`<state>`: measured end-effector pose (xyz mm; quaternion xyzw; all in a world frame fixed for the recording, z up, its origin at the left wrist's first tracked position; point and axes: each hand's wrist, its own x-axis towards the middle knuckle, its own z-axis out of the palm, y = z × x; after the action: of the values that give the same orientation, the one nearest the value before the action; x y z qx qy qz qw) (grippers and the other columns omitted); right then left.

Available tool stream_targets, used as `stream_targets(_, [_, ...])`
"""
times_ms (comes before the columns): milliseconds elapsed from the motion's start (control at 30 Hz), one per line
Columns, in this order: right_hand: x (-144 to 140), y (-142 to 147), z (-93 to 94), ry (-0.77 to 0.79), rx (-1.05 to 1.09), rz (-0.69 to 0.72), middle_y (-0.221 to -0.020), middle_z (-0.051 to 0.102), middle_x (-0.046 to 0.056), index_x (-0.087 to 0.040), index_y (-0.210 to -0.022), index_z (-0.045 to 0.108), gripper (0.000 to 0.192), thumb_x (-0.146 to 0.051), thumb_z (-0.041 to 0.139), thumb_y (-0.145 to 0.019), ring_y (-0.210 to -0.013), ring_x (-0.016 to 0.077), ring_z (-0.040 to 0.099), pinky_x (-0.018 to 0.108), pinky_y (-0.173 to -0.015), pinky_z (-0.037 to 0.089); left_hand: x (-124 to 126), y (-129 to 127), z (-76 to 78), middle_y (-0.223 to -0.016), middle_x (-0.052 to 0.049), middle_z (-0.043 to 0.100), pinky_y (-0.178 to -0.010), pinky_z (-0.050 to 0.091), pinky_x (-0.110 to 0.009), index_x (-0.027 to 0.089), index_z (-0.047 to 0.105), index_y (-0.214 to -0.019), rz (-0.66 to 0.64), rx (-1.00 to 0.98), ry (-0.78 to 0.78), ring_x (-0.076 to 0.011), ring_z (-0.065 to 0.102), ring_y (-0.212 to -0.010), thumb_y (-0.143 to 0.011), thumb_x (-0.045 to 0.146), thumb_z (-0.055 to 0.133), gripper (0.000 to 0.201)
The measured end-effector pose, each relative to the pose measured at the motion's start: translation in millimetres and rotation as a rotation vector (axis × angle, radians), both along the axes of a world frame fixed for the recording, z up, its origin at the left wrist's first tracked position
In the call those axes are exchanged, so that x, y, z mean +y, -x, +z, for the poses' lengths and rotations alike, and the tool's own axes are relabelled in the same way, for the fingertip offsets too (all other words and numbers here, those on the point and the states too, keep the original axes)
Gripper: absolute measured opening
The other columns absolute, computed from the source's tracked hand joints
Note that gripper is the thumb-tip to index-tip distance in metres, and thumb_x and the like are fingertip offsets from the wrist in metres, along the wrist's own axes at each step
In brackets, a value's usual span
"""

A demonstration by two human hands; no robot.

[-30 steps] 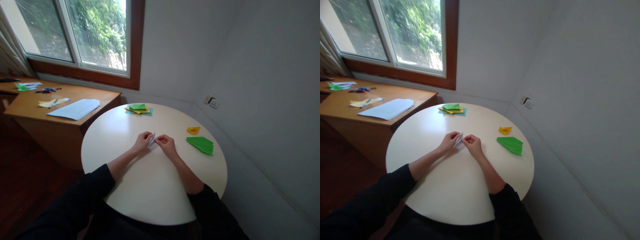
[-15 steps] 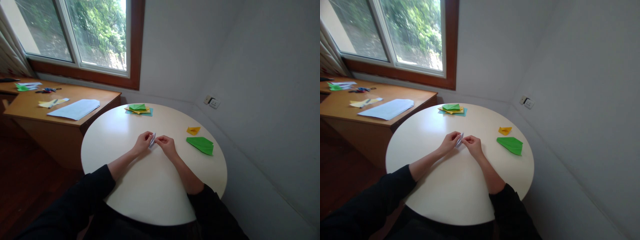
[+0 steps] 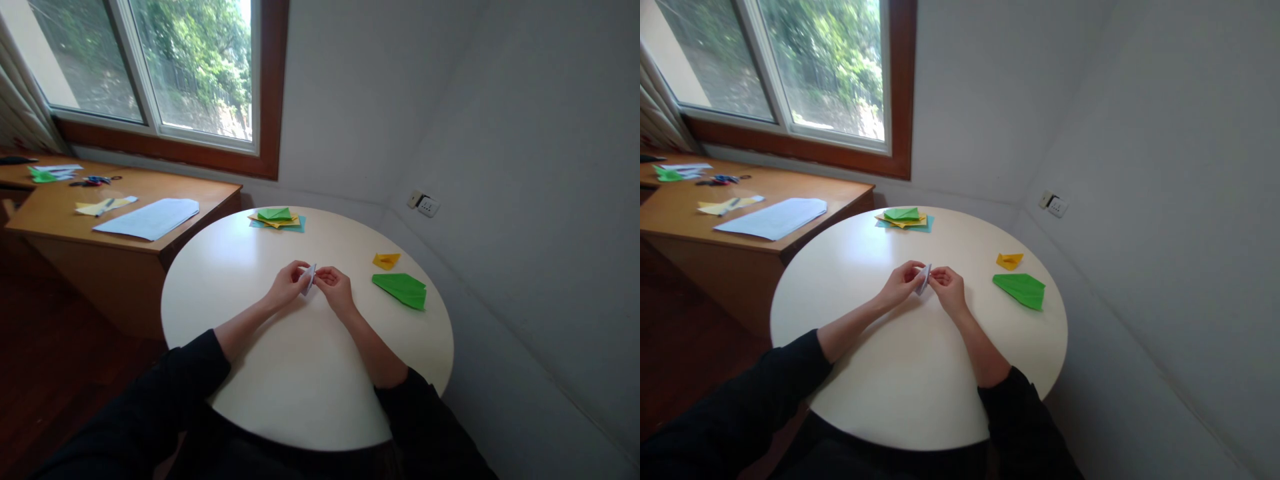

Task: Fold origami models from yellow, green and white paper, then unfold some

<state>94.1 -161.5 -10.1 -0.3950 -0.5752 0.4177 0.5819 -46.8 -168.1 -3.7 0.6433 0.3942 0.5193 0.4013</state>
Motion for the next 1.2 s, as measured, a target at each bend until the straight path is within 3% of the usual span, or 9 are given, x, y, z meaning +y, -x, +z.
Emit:
stream_targets(167, [0.8, 0.4, -0.2, -0.032, -0.003, -0.041, -0.066, 0.061, 0.0, -0.02, -0.069, 0.057, 0.023, -0.032, 0.071, -0.057, -0.061, 0.0139, 0.06, 0.03, -0.064, 0.052, -2.1, -0.5, 3.1, -0.085, -0.005, 0.061, -0.059, 0.047, -0.024, 0.016, 0.049, -0.099, -0.081, -0.074, 0.016, -0.0112, 0.058, -0.067, -0.069, 0.024, 0.06, 0.034])
stream_targets(500, [-0.3, 1.0, -1.0, -0.043, -0.049, -0.003, -0.066, 0.061, 0.0, -0.019, -0.069, 0.058, 0.017, -0.027, 0.069, -0.058, -0.061, 0.0139, 0.059, 0.029, -0.063, 0.05, 1.9, -1.3, -1.1, -0.088, -0.005, 0.06, -0.069, 0.047, -0.027, 0.015, 0.053, -0.092, -0.093, -0.061, -0.002, -0.0146, 0.059, -0.08, -0.065, 0.012, 0.057, 0.027])
stream_targets(700, [0.9, 0.8, -1.9, -0.028, -0.038, 0.01, -0.066, 0.063, 0.0, -0.019, -0.068, 0.06, 0.017, -0.029, 0.07, -0.059, -0.063, 0.0145, 0.06, 0.029, -0.065, 0.05, 8.4, -1.4, -11.9, -0.098, -0.007, 0.058, -0.077, 0.048, -0.031, 0.016, 0.056, -0.094, -0.121, -0.123, -0.054, -0.018, 0.057, -0.094, -0.066, 0.011, 0.055, 0.028])
stream_targets(933, [0.4, 0.7, -1.9, 0.054, 0.017, 0.06, -0.057, 0.062, -0.003, -0.02, -0.068, 0.059, 0.014, -0.028, 0.067, -0.06, -0.055, 0.0134, 0.06, 0.029, -0.06, 0.05, 10.9, 0.2, -17.9, -0.1, -0.008, 0.057, -0.079, 0.048, -0.032, 0.017, 0.063, -0.096, -0.064, -0.024, -0.138, -0.0181, 0.056, -0.094, -0.068, 0.01, 0.055, 0.03])
stream_targets(1200, [0.0, 0.3, -1.0, 0.1, 0.033, 0.066, -0.056, 0.063, -0.003, -0.02, -0.074, 0.06, 0.021, -0.026, 0.068, -0.056, -0.051, 0.0129, 0.058, 0.029, -0.058, 0.048, 9.7, -1.6, -18.4, -0.094, -0.006, 0.057, -0.07, 0.048, -0.028, 0.016, 0.059, -0.093, -0.13, -0.06, -0.134, -0.0142, 0.057, -0.083, -0.068, 0.009, 0.051, 0.027])
